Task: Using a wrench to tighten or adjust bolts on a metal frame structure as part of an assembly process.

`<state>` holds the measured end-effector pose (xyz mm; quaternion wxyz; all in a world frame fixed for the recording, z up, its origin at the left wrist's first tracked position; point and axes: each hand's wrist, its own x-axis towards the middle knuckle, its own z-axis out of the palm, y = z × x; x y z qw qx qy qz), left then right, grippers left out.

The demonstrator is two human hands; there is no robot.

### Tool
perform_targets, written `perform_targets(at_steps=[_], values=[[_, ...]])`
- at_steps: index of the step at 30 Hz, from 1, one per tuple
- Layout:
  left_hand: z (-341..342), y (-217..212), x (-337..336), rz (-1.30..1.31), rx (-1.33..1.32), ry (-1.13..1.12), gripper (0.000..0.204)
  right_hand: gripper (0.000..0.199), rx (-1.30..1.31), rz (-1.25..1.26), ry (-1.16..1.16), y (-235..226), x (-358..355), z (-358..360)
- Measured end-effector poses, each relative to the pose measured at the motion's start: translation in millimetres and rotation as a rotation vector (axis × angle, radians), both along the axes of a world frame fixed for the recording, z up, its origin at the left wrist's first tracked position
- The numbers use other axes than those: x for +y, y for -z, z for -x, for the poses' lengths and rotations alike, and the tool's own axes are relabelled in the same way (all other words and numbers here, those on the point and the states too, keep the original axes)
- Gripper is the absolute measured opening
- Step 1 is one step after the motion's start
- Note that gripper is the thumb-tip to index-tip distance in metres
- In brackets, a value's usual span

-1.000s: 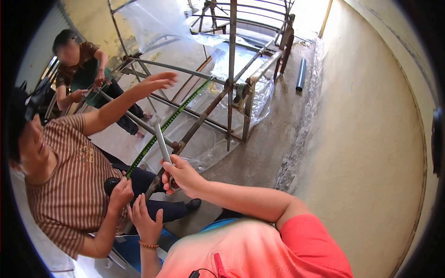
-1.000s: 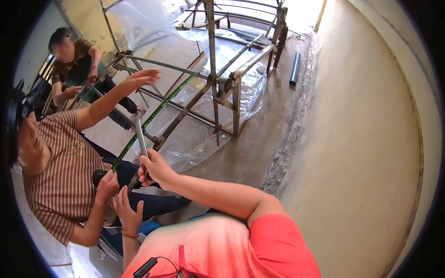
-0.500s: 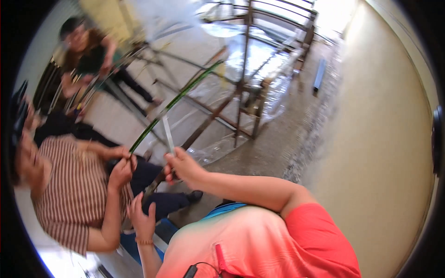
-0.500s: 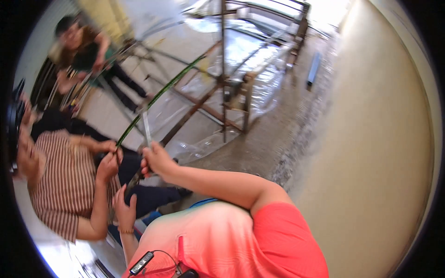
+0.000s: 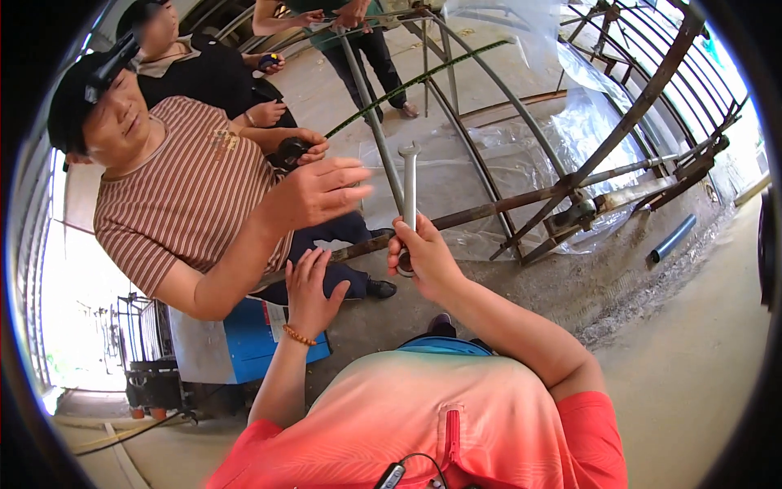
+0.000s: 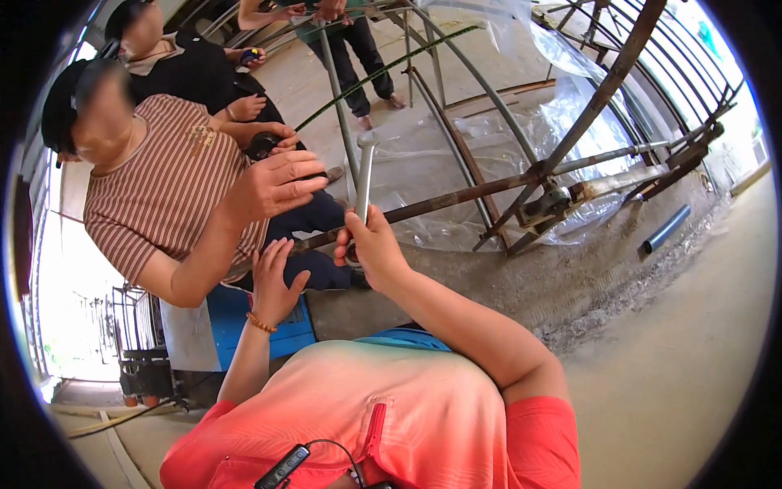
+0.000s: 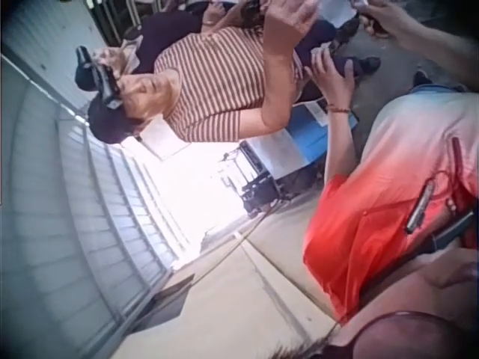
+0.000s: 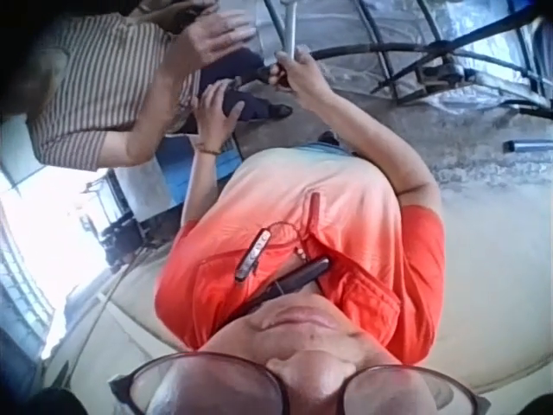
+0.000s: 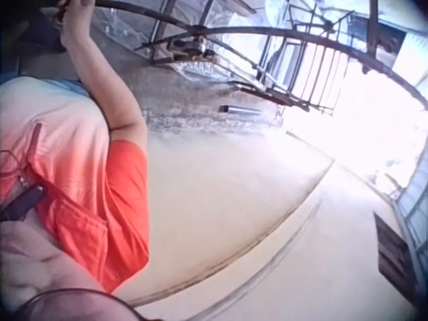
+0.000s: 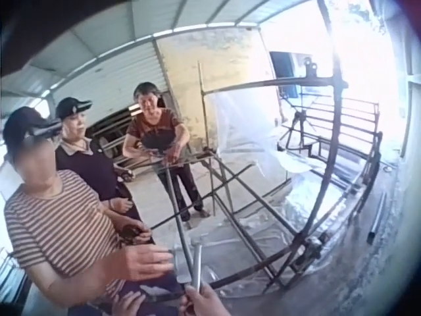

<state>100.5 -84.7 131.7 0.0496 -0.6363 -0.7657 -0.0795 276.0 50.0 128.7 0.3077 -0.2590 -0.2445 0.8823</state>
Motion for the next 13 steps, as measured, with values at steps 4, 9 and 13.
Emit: perform_targets(at_steps=[4, 9, 13], values=[[-10, 5, 17, -0.055, 0.066, 0.108, 0.056, 0.007, 0.021, 0.067, 0.049, 0, 8, 9], [-14, 13, 16, -0.121, 0.158, 0.12, 0.057, 0.008, -0.002, -0.079, 0.023, -6, 10, 14], [-29, 42, 42, -0.25, 0.221, 0.277, 0.054, 0.021, 0.087, -0.827, 0.283, 15, 18, -9]])
